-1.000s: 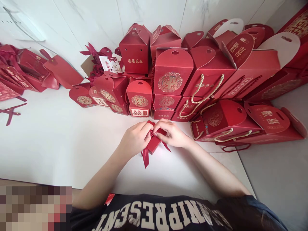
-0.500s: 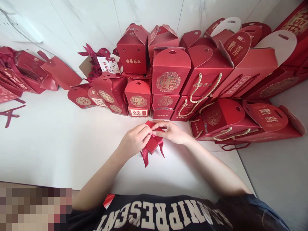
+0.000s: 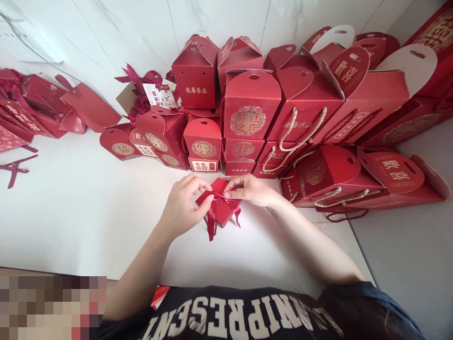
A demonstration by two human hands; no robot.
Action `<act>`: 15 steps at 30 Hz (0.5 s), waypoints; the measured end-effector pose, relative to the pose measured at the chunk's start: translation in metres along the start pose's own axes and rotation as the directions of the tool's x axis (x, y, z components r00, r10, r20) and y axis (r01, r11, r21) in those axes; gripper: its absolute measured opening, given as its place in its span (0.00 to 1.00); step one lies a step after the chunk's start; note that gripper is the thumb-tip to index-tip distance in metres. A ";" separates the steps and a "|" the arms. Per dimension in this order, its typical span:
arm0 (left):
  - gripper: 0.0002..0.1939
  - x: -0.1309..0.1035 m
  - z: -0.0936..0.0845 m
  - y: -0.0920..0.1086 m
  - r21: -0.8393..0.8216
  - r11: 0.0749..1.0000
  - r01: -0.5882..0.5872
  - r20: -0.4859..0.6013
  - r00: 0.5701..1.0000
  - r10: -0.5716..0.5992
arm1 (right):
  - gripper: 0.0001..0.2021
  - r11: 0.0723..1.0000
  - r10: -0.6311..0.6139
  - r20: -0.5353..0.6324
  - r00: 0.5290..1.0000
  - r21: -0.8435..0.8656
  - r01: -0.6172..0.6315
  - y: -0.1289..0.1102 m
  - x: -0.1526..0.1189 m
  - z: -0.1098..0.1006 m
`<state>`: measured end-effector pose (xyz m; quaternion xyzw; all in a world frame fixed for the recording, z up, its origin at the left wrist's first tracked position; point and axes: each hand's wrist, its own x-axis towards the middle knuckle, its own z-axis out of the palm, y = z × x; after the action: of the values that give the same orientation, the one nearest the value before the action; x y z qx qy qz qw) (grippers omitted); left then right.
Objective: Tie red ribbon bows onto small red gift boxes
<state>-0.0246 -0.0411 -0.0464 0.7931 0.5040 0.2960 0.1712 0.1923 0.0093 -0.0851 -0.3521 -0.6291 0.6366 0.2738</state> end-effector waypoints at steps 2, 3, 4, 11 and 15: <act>0.03 -0.001 -0.001 -0.002 0.022 1.000 0.016 0.034 0.999 -0.017 | 0.11 1.000 -0.008 0.005 1.000 -0.005 0.008 0.000 -0.001 0.000; 0.04 -0.002 0.001 -0.004 0.024 1.000 0.011 0.048 0.999 -0.012 | 0.10 1.000 -0.016 0.007 1.000 -0.015 0.017 0.000 -0.001 -0.001; 0.05 -0.002 0.002 -0.006 0.024 1.000 -0.003 0.045 0.999 0.002 | 0.10 0.999 -0.024 0.005 1.000 -0.029 0.024 0.000 -0.001 -0.001; 0.06 -0.006 0.010 -0.008 0.003 0.998 -0.061 -0.076 0.995 0.061 | 0.11 0.997 -0.017 0.000 1.000 -0.076 0.017 -0.001 -0.004 0.001; 0.07 -0.012 0.010 0.001 0.015 1.000 0.002 -0.050 0.999 -0.001 | 0.09 0.999 0.003 -0.047 0.999 -0.045 -0.005 -0.005 -0.008 0.006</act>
<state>-0.0212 -0.0522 -0.0569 0.7864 0.5110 0.3117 0.1528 0.1916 -0.0006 -0.0795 -0.3742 -0.6359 0.6146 0.2790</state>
